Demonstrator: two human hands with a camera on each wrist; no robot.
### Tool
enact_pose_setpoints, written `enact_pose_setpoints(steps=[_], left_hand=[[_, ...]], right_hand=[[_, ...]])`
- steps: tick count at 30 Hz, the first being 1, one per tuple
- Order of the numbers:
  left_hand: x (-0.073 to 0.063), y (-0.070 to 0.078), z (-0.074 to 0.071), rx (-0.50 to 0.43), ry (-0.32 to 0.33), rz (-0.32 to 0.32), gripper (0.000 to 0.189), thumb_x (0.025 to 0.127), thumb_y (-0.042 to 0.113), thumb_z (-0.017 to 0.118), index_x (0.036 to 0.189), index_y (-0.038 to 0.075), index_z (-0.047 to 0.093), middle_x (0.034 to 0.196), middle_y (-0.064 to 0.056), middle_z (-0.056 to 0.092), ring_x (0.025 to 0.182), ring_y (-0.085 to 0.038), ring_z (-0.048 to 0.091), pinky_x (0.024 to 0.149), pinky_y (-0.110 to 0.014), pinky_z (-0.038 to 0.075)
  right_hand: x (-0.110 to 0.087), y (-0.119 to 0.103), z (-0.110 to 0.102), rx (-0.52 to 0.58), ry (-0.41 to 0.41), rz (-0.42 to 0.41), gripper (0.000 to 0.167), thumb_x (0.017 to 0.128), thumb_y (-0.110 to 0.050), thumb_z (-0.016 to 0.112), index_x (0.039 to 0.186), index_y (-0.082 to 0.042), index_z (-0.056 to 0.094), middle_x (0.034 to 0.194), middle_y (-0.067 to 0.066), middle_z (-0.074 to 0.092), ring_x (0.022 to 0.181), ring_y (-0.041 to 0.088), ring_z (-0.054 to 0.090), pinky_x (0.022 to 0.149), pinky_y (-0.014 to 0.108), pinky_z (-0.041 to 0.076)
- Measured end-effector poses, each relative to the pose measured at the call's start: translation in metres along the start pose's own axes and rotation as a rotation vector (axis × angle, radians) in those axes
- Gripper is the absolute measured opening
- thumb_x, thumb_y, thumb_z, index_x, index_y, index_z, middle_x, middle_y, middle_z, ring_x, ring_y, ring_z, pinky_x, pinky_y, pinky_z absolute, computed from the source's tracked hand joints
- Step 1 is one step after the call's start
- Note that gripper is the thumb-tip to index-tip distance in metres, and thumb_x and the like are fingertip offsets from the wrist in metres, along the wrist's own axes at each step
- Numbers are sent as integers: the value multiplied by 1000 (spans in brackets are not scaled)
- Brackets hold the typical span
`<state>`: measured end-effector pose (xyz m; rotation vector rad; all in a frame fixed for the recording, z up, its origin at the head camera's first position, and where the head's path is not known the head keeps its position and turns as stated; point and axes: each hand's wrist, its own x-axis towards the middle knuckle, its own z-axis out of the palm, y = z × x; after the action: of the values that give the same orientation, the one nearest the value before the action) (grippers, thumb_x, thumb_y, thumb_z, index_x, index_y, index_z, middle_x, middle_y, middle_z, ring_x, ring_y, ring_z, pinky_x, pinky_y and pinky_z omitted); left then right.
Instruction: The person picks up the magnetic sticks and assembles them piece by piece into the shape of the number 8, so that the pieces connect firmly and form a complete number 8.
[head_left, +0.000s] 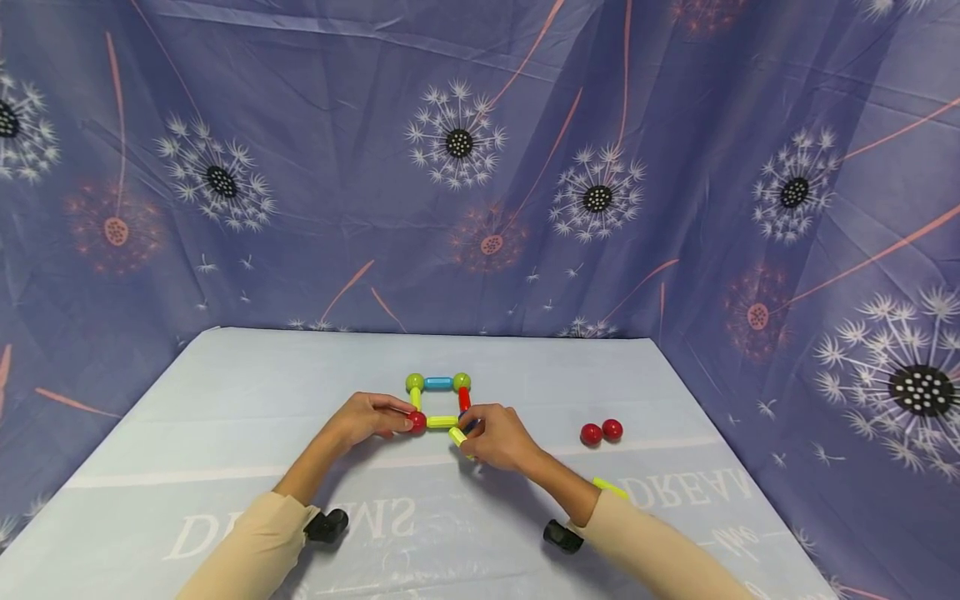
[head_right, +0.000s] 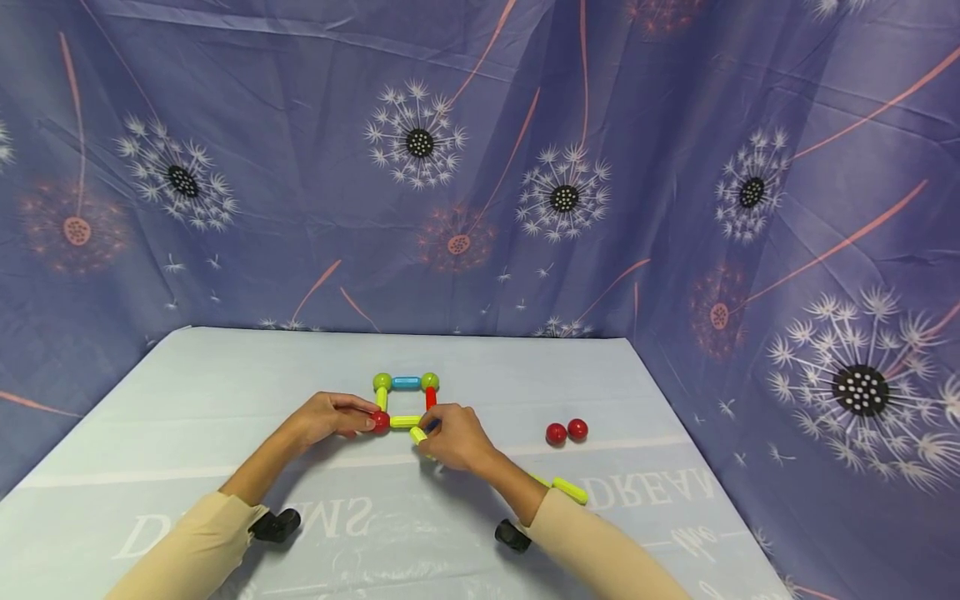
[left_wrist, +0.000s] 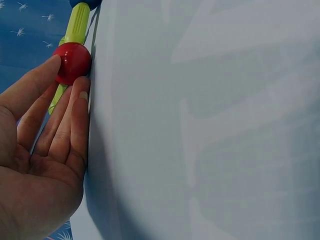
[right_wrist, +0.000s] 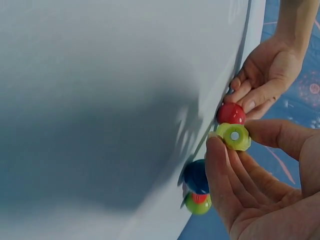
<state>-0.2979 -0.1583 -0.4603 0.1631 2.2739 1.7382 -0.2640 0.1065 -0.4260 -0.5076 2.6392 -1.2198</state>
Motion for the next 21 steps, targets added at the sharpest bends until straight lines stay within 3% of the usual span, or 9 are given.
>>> enact_pose_setpoints(steps=[5, 21], left_hand=[[0, 0, 0, -2, -2, 6, 37, 84, 14, 82, 117, -1, 73, 104, -11, 78, 88, -15, 71, 76, -34, 58], [0, -1, -1, -11, -11, 15, 36, 85, 13, 81, 117, -1, 73, 102, -9, 79, 87, -13, 70, 75, -32, 57]], right_hand=[[3, -1, 7, -2, 5, 8, 27, 78, -6, 76, 105, -5, 74, 82, 3, 74, 60, 13, 67, 55, 28, 53], [9, -6, 26, 67, -4, 11, 25, 81, -2, 78, 105, 0, 72, 85, 9, 77, 61, 16, 70, 54, 27, 56]])
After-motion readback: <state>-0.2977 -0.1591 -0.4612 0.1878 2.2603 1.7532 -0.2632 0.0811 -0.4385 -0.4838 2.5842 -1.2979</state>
